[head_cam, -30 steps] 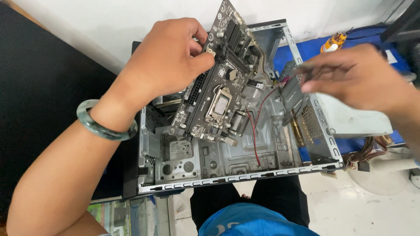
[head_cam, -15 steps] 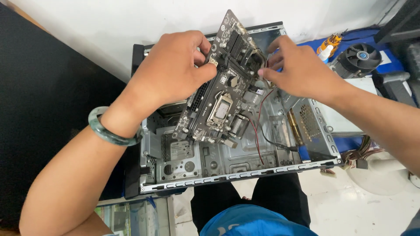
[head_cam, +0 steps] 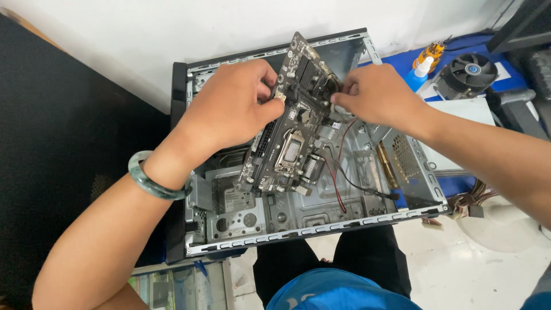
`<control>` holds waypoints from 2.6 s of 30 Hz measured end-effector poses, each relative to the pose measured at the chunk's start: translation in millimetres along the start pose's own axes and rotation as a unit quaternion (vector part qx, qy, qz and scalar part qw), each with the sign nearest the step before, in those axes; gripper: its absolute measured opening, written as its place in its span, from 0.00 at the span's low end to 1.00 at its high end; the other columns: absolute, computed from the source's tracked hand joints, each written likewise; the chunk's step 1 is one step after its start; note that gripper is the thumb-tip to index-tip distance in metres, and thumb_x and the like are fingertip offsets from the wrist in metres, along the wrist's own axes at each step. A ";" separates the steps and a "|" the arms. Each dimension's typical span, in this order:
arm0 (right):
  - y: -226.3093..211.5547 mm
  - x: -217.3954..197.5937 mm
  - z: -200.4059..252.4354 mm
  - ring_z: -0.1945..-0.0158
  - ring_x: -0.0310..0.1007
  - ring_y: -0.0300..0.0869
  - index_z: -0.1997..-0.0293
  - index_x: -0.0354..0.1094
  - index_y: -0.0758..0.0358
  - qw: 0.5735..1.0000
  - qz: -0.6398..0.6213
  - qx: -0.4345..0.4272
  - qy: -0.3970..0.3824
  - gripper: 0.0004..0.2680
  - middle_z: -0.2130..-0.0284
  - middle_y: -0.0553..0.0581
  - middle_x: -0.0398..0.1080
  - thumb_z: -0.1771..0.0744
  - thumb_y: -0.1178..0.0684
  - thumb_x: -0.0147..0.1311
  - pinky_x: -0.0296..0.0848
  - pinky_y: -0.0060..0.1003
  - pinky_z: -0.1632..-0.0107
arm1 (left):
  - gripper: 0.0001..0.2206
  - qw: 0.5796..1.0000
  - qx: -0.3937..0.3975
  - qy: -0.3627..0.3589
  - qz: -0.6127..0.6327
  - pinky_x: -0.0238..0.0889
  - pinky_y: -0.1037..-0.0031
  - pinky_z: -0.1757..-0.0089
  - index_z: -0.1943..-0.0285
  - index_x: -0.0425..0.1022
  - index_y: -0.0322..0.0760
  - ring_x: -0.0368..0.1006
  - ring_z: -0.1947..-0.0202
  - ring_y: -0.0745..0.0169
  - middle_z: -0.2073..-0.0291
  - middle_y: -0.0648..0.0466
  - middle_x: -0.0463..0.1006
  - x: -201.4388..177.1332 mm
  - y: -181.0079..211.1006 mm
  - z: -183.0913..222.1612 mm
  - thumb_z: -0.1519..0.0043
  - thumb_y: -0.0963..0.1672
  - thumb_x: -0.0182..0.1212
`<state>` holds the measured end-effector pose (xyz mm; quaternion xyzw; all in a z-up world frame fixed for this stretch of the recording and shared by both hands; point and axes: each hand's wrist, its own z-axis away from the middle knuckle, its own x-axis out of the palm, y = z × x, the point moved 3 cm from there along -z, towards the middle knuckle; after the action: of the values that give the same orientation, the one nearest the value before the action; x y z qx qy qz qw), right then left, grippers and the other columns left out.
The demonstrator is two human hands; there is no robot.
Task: Removing a motherboard from a computer case, extracting the CPU, and cleaning the parts with a brush.
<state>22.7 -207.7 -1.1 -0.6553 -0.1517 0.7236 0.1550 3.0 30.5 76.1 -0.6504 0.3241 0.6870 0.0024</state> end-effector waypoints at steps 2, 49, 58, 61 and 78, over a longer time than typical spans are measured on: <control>4.8 5.1 -6.0 0.63 0.77 0.52 0.58 0.77 0.62 1.000 -0.002 0.002 -0.014 0.13 0.69 0.60 0.79 0.31 0.41 0.56 0.73 0.46 0.59 | 0.15 1.000 -0.013 -0.006 0.005 0.69 0.65 0.58 0.49 0.75 0.37 0.81 0.60 0.56 0.58 0.50 0.85 -0.8 0.7 1.0 0.41 0.48 0.60; -12.7 5.8 53.5 0.48 0.71 0.46 0.56 0.71 0.64 0.935 -0.160 -0.316 -0.001 0.11 0.56 0.57 0.70 0.38 0.60 0.43 0.67 0.44 0.43 | 0.20 0.919 0.230 0.280 -0.156 0.65 0.61 0.57 0.72 0.72 0.33 0.84 0.56 0.56 0.74 0.55 0.80 -82.2 -11.2 25.2 0.24 0.44 0.67; -34.3 16.1 62.1 0.63 0.72 0.40 0.68 0.79 0.61 0.977 -0.157 -0.142 -0.029 0.10 0.71 0.51 0.75 0.31 0.49 0.55 0.70 0.37 0.53 | 0.07 0.944 0.240 0.223 -0.036 0.58 0.69 0.69 0.50 0.70 0.28 0.62 0.81 0.67 0.73 0.57 0.79 -75.5 9.6 37.6 0.31 0.38 0.64; -19.9 11.5 60.2 0.79 0.60 0.38 0.81 0.69 0.63 0.986 -0.155 -0.051 -0.034 0.13 0.74 0.54 0.77 0.32 0.56 0.50 0.59 0.36 0.75 | 0.11 0.945 0.242 0.220 -0.031 0.59 0.68 0.70 0.39 0.73 0.26 0.61 0.79 0.66 0.73 0.55 0.76 -79.0 1.5 44.5 0.29 0.37 0.62; 10.9 51.8 7.5 0.51 0.80 0.46 0.57 0.64 0.61 0.726 -0.622 -0.171 -0.238 0.06 0.61 0.58 0.76 0.27 0.51 0.44 0.79 0.51 0.41 | 0.08 0.950 0.072 0.192 0.236 0.48 0.80 0.70 0.45 0.72 0.37 0.47 0.79 0.78 0.83 0.66 0.66 -57.9 -51.5 47.6 0.30 0.42 0.61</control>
<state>10.2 -195.8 -51.6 -0.2360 -0.6784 0.5590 0.4143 -8.7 116.7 102.5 -0.6726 0.5118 0.5049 -0.1751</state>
